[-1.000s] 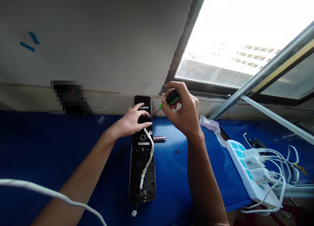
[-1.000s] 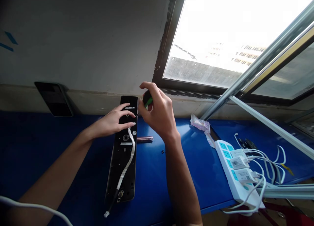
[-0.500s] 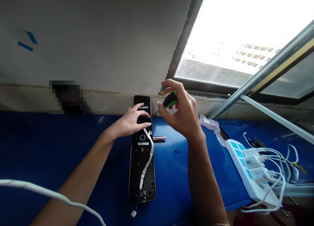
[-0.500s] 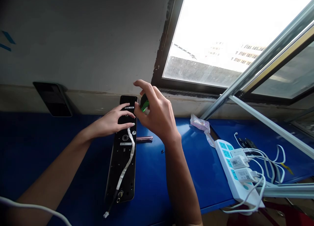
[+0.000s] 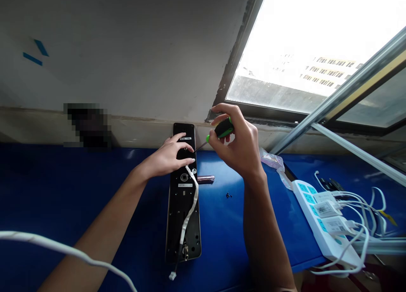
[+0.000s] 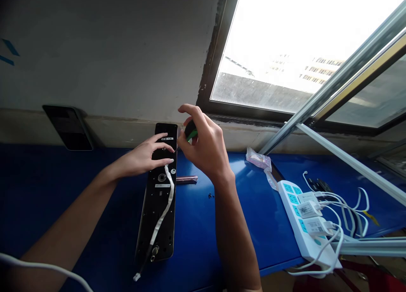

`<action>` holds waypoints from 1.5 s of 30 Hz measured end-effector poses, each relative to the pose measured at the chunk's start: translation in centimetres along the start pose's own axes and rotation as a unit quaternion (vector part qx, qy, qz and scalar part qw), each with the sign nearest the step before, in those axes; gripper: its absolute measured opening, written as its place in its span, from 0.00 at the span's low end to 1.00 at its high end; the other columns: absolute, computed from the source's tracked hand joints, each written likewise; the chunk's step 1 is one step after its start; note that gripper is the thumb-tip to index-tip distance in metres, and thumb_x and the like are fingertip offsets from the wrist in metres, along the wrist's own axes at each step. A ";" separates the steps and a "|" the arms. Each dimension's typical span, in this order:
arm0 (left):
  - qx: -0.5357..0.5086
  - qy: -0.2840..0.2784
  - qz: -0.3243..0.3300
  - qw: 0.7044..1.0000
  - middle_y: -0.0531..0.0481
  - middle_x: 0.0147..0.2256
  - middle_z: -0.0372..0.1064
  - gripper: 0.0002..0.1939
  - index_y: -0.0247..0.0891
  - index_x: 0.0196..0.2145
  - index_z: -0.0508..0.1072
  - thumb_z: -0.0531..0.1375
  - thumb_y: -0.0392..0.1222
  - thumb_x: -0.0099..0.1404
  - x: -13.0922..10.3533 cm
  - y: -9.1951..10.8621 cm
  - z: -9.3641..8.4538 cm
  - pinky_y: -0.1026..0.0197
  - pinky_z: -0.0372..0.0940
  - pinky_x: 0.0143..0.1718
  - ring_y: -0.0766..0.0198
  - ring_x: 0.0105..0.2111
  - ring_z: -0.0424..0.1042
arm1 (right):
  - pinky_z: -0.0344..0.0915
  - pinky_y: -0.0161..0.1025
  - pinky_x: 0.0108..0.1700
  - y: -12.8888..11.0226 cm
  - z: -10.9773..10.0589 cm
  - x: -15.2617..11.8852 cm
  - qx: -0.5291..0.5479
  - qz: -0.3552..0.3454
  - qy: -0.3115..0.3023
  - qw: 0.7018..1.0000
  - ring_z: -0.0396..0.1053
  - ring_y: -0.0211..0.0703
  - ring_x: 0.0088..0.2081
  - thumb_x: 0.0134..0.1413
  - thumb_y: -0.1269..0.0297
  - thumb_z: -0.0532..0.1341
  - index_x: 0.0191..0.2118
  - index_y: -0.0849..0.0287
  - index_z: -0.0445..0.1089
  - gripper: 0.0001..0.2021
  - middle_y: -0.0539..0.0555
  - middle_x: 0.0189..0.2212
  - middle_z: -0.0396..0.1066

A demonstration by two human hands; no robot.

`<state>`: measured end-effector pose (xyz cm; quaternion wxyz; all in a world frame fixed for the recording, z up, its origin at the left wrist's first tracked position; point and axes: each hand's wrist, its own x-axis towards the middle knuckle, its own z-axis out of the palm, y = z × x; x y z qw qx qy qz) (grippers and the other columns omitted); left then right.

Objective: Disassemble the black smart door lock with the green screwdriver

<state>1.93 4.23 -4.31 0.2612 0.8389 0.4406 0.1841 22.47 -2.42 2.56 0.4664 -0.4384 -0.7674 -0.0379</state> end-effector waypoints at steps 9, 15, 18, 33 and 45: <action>-0.001 0.004 0.007 1.000 0.44 0.74 0.45 0.23 0.46 0.52 0.79 0.63 0.59 0.65 0.0 0.3 -0.1 0.39 0.53 0.70 0.38 0.72 0.49 | 0.72 0.42 0.39 -0.3 0.0 0.0 -0.007 -0.004 0.007 1.000 0.67 0.38 0.33 0.60 0.74 0.59 0.55 0.51 0.66 0.19 0.50 0.39 0.74; 0.019 0.042 0.014 0.999 0.44 0.73 0.49 0.20 0.46 0.52 0.79 0.64 0.55 0.66 0.0 0.2 0.2 0.33 0.50 0.70 0.36 0.73 0.46 | 0.73 0.42 0.38 -0.4 -0.3 0.0 -0.014 -0.002 0.011 1.000 0.67 0.38 0.33 0.60 0.74 0.58 0.55 0.51 0.66 0.19 0.50 0.40 0.74; 0.067 0.119 0.048 0.989 0.43 0.67 0.61 0.14 0.43 0.47 0.81 0.63 0.49 0.67 0.3 0.2 0.8 0.32 0.50 0.70 0.35 0.72 0.45 | 0.73 0.43 0.38 -0.3 -0.4 0.0 -0.015 0.002 0.007 1.000 0.67 0.39 0.33 0.60 0.73 0.58 0.56 0.50 0.65 0.19 0.50 0.39 0.74; 0.180 0.170 0.127 0.960 0.42 0.55 0.74 0.08 0.36 0.38 0.83 0.62 0.35 0.69 0.9 1.4 2.2 0.39 0.62 0.67 0.40 0.67 0.59 | 0.72 0.43 0.40 0.0 -1.0 -0.2 -0.010 0.001 0.001 1.000 0.67 0.38 0.32 0.60 0.75 0.57 0.57 0.51 0.65 0.21 0.50 0.39 0.73; 0.146 0.167 0.138 0.965 0.41 0.54 0.73 0.10 0.38 0.38 0.79 0.57 0.34 0.71 1.3 1.2 2.8 0.40 0.61 0.67 0.44 0.67 0.58 | 0.75 0.44 0.42 -0.4 -1.5 -0.2 -0.020 0.019 -0.012 1.000 0.68 0.40 0.33 0.59 0.74 0.57 0.57 0.49 0.65 0.22 0.50 0.41 0.74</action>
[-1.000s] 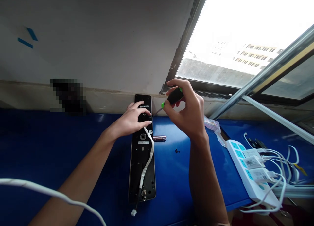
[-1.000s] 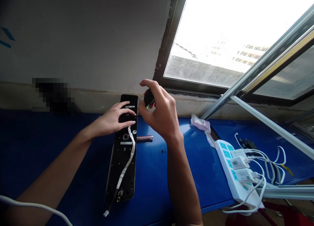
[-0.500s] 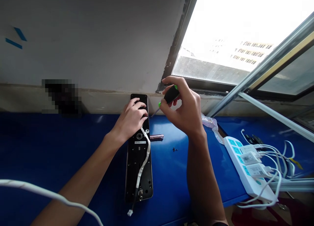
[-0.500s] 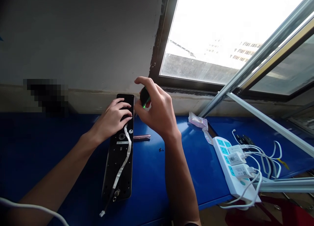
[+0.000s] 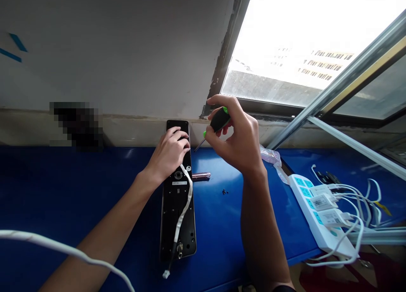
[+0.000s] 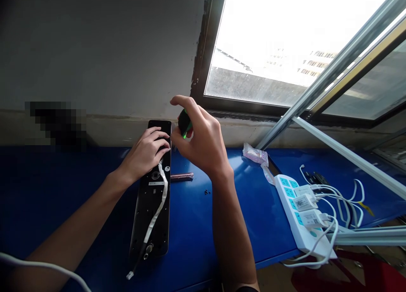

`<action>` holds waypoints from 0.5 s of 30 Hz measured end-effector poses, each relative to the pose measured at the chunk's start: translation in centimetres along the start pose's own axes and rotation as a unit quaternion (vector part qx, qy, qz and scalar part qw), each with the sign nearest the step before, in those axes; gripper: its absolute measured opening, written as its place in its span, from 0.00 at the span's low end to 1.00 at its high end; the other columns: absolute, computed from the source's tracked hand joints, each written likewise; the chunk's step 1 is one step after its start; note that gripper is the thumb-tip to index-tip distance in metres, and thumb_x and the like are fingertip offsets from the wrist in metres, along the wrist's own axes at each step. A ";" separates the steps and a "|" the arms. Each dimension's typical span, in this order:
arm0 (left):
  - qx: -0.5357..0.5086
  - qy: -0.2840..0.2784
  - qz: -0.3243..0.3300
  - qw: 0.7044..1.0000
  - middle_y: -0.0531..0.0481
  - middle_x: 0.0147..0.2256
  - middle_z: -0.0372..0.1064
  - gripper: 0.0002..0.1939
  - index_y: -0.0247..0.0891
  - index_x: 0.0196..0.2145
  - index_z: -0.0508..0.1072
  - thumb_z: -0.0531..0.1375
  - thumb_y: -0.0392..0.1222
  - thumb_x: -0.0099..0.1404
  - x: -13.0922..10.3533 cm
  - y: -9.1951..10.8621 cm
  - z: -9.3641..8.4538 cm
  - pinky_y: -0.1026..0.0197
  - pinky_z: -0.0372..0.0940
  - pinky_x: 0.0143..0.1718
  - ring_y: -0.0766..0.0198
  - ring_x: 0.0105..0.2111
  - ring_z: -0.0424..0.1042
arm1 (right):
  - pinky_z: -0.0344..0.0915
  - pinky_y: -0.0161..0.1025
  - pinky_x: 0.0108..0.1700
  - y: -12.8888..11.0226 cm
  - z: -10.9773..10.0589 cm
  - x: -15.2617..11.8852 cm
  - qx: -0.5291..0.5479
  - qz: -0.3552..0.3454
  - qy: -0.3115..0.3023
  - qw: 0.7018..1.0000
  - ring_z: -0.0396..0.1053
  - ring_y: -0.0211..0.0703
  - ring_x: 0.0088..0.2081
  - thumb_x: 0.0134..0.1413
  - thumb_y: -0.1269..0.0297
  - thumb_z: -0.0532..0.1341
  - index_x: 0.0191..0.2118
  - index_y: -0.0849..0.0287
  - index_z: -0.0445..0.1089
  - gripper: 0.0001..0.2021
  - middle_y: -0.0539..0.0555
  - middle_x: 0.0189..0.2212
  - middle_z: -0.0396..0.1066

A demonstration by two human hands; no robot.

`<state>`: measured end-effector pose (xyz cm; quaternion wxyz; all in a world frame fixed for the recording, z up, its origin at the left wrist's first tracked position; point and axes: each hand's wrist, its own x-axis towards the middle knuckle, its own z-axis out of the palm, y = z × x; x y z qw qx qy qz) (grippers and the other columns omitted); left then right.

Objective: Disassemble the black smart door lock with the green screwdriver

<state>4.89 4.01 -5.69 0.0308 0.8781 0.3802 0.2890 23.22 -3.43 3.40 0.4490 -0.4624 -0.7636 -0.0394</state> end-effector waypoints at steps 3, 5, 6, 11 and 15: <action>-0.014 0.003 0.011 1.000 0.41 0.53 0.72 0.09 0.38 0.39 0.78 0.57 0.35 0.72 0.0 -0.3 0.2 0.42 0.62 0.66 0.46 0.66 0.59 | 0.75 0.44 0.43 0.0 0.0 0.0 0.000 -0.003 -0.001 1.000 0.67 0.40 0.33 0.59 0.74 0.57 0.57 0.49 0.65 0.21 0.50 0.41 0.74; -0.020 0.005 0.011 1.000 0.41 0.52 0.72 0.09 0.37 0.40 0.77 0.56 0.35 0.72 0.0 -0.4 0.3 0.43 0.62 0.65 0.47 0.65 0.60 | 0.74 0.43 0.42 0.1 0.0 0.1 0.001 -0.008 -0.001 1.000 0.67 0.40 0.33 0.60 0.74 0.57 0.57 0.50 0.65 0.21 0.50 0.40 0.74; -0.022 0.004 0.011 1.000 0.40 0.51 0.72 0.09 0.37 0.41 0.77 0.56 0.35 0.73 0.0 -0.3 0.4 0.44 0.62 0.65 0.47 0.65 0.61 | 0.74 0.43 0.42 0.1 0.0 0.1 0.002 -0.011 0.000 1.000 0.67 0.39 0.33 0.60 0.74 0.57 0.57 0.51 0.65 0.21 0.50 0.40 0.74; -0.009 0.002 0.015 1.000 0.40 0.50 0.73 0.08 0.36 0.40 0.76 0.56 0.35 0.73 -0.1 0.0 0.2 0.43 0.64 0.60 0.46 0.63 0.64 | 0.73 0.42 0.41 0.2 0.1 0.1 0.008 -0.018 -0.001 1.000 0.67 0.39 0.32 0.60 0.75 0.58 0.57 0.52 0.66 0.21 0.50 0.40 0.74; 0.007 0.011 0.023 1.000 0.40 0.49 0.74 0.08 0.36 0.41 0.75 0.55 0.34 0.73 0.0 0.3 -0.4 0.44 0.64 0.60 0.47 0.63 0.63 | 0.74 0.43 0.41 0.2 0.0 0.1 0.002 -0.011 0.006 1.000 0.67 0.40 0.32 0.59 0.74 0.57 0.57 0.50 0.65 0.22 0.50 0.40 0.75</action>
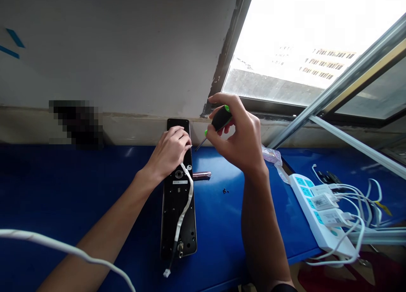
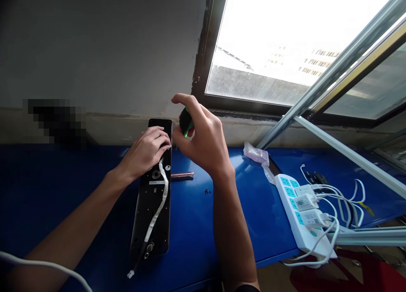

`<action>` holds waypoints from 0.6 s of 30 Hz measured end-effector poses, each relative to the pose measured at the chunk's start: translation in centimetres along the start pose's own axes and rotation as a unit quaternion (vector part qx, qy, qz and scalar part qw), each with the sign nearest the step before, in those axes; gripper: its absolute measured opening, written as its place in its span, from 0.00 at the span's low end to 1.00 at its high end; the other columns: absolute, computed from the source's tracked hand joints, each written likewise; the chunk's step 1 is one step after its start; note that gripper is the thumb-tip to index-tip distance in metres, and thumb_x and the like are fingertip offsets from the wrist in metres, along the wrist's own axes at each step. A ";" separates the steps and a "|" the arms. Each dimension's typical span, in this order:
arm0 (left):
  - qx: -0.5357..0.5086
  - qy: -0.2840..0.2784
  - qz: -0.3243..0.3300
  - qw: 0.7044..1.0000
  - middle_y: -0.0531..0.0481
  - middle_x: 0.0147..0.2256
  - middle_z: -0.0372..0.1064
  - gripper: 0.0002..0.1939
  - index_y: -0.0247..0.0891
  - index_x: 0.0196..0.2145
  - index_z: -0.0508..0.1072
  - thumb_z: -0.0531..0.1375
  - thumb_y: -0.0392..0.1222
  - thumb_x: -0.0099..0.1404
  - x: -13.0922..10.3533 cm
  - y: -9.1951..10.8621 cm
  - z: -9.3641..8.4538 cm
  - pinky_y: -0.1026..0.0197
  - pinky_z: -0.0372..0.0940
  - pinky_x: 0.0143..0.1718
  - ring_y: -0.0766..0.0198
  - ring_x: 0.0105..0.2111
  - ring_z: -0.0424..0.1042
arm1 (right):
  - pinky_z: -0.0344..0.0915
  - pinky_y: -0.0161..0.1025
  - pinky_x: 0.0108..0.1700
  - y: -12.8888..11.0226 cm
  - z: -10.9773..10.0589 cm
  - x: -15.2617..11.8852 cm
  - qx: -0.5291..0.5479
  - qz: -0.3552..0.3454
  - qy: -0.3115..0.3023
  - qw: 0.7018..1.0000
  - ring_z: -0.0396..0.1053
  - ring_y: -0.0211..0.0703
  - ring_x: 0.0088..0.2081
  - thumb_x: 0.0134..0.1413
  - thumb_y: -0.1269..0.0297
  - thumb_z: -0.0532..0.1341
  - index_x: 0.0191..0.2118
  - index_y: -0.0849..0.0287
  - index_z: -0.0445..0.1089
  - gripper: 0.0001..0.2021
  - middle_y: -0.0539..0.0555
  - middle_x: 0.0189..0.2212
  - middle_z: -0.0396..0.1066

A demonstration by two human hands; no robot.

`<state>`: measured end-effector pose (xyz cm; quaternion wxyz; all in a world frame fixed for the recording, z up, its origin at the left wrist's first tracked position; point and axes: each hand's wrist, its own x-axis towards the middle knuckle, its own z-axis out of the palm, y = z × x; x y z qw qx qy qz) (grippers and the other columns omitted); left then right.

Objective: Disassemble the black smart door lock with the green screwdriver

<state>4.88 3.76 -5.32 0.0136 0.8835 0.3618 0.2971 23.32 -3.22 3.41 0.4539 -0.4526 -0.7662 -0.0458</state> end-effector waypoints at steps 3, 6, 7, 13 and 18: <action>-0.013 0.011 0.018 1.000 0.40 0.48 0.75 0.08 0.36 0.42 0.75 0.55 0.34 0.74 0.1 0.5 -0.5 0.45 0.65 0.61 0.47 0.63 0.64 | 0.74 0.44 0.41 0.0 -0.5 0.0 -0.004 0.009 -0.011 1.000 0.69 0.41 0.34 0.58 0.74 0.57 0.57 0.49 0.65 0.22 0.50 0.40 0.75; -0.062 0.015 0.036 0.997 0.41 0.47 0.75 0.07 0.36 0.41 0.75 0.57 0.35 0.74 0.2 1.6 -0.9 0.47 0.66 0.61 0.49 0.63 0.64 | 0.72 0.43 0.40 0.3 -1.4 0.0 -0.014 0.010 -0.019 1.000 0.71 0.40 0.35 0.56 0.76 0.58 0.57 0.51 0.66 0.23 0.50 0.40 0.75; -0.080 0.010 0.038 0.996 0.41 0.47 0.75 0.06 0.36 0.41 0.75 0.57 0.36 0.73 0.3 2.0 -1.0 0.47 0.66 0.61 0.50 0.62 0.65 | 0.71 0.43 0.40 0.5 -1.9 -0.1 -0.021 0.010 -0.026 0.999 0.71 0.40 0.35 0.55 0.76 0.58 0.56 0.52 0.67 0.23 0.50 0.39 0.75; -0.167 -0.097 -0.002 0.981 0.44 0.46 0.76 0.08 0.38 0.43 0.77 0.58 0.40 0.74 0.0 4.5 -0.5 0.53 0.71 0.51 0.55 0.47 0.76 | 0.69 0.38 0.36 1.7 -5.6 -1.3 -0.033 0.067 -0.173 0.982 0.71 0.38 0.31 0.51 0.74 0.63 0.54 0.53 0.70 0.23 0.47 0.33 0.75; -0.209 -0.145 -0.013 0.967 0.46 0.43 0.77 0.08 0.38 0.42 0.78 0.58 0.40 0.73 0.2 5.8 0.3 0.57 0.70 0.44 0.57 0.40 0.76 | 0.65 0.34 0.26 2.3 -8.4 -2.5 -0.039 0.162 -0.275 0.947 0.67 0.36 0.24 0.51 0.70 0.66 0.53 0.51 0.72 0.21 0.48 0.30 0.76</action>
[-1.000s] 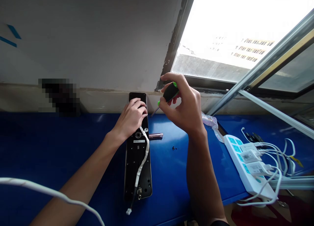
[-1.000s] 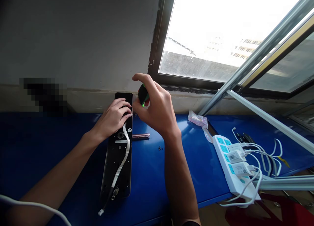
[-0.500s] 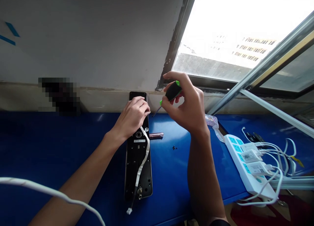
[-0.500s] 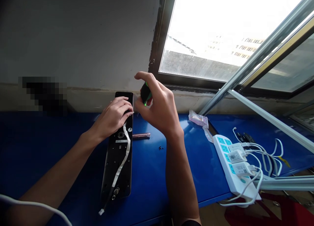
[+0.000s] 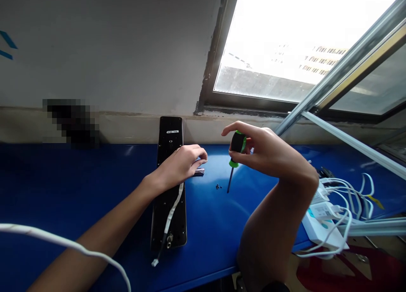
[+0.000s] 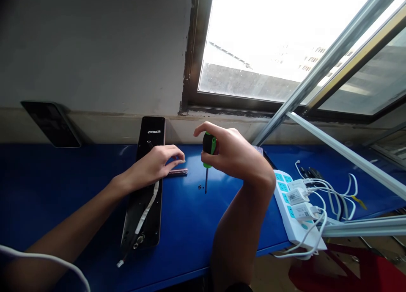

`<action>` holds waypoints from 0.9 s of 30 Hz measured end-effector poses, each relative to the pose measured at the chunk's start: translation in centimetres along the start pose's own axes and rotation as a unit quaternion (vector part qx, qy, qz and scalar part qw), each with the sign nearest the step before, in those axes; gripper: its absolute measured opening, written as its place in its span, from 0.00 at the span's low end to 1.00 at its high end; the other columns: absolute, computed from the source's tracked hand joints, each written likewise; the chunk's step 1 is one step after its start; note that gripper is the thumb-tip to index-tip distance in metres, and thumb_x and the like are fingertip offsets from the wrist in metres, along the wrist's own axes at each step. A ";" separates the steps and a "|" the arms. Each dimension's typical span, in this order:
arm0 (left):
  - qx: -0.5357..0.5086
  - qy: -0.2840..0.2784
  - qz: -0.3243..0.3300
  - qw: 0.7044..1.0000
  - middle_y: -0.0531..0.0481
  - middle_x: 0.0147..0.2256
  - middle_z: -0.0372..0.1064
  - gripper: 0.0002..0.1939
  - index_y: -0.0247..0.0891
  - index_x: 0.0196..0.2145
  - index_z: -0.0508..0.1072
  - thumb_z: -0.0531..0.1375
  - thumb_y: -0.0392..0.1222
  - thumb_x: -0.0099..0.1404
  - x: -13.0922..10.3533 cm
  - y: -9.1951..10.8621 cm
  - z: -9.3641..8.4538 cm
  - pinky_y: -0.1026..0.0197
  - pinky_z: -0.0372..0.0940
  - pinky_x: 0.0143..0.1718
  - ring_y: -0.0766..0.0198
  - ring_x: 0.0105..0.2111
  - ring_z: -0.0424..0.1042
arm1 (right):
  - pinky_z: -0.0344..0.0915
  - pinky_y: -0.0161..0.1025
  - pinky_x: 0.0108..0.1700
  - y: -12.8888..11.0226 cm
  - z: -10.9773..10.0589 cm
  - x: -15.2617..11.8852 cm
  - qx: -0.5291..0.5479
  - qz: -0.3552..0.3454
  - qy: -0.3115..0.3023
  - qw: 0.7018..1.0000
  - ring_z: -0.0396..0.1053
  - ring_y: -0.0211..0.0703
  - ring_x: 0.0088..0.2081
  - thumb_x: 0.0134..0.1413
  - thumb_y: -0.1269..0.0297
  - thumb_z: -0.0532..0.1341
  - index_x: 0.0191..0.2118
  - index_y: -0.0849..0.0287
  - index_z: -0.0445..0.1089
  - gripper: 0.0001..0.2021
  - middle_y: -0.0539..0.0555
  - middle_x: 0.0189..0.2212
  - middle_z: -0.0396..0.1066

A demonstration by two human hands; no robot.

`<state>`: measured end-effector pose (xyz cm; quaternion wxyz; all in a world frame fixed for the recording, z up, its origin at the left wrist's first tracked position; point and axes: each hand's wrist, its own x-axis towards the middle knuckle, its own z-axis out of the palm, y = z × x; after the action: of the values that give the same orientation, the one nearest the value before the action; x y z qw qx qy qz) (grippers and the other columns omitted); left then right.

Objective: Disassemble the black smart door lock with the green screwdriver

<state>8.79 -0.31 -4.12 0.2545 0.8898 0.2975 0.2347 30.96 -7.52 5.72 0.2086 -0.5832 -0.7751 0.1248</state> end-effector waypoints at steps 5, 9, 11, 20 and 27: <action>-0.001 -0.101 -0.024 0.995 0.47 0.40 0.78 0.09 0.38 0.41 0.78 0.57 0.41 0.73 1.6 0.1 1.8 0.59 0.68 0.40 0.59 0.37 0.77 | 0.66 0.34 0.23 1.4 -0.9 -1.3 0.033 0.041 -0.012 0.999 0.72 0.39 0.25 0.52 0.66 0.67 0.53 0.51 0.72 0.20 0.48 0.29 0.75; 0.006 -0.174 -0.023 0.984 0.48 0.34 0.79 0.07 0.39 0.35 0.79 0.59 0.39 0.68 3.0 0.4 3.6 0.62 0.65 0.32 0.61 0.31 0.76 | 0.66 0.33 0.23 2.5 -1.4 -1.9 0.051 0.041 0.005 0.998 0.72 0.39 0.25 0.52 0.67 0.68 0.52 0.51 0.72 0.20 0.47 0.27 0.75; 0.014 -0.197 -0.026 0.980 0.49 0.32 0.78 0.06 0.39 0.33 0.79 0.60 0.37 0.66 3.6 0.9 4.4 0.62 0.63 0.31 0.61 0.29 0.75 | 0.64 0.33 0.22 2.9 -1.5 -2.2 0.059 0.031 0.011 0.998 0.70 0.38 0.24 0.51 0.69 0.68 0.51 0.52 0.73 0.20 0.46 0.24 0.73; 0.055 -0.250 -0.051 0.965 0.49 0.31 0.78 0.06 0.38 0.33 0.79 0.60 0.35 0.63 6.1 2.5 6.7 0.62 0.61 0.30 0.61 0.28 0.73 | 0.61 0.33 0.24 3.6 -1.5 -2.3 0.064 0.030 0.000 0.997 0.69 0.38 0.25 0.48 0.72 0.67 0.50 0.52 0.73 0.21 0.46 0.25 0.72; 0.056 -0.270 -0.046 0.960 0.48 0.33 0.78 0.06 0.38 0.34 0.78 0.60 0.34 0.64 6.6 1.7 8.4 0.64 0.62 0.31 0.61 0.30 0.74 | 0.61 0.35 0.25 4.1 -1.6 -2.5 0.063 0.031 0.006 0.997 0.70 0.39 0.27 0.48 0.73 0.67 0.49 0.51 0.73 0.21 0.46 0.25 0.72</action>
<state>18.98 0.21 -7.70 0.2857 0.9183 0.2706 -0.0431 35.75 -8.85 4.86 0.2460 -0.5936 -0.7456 0.1764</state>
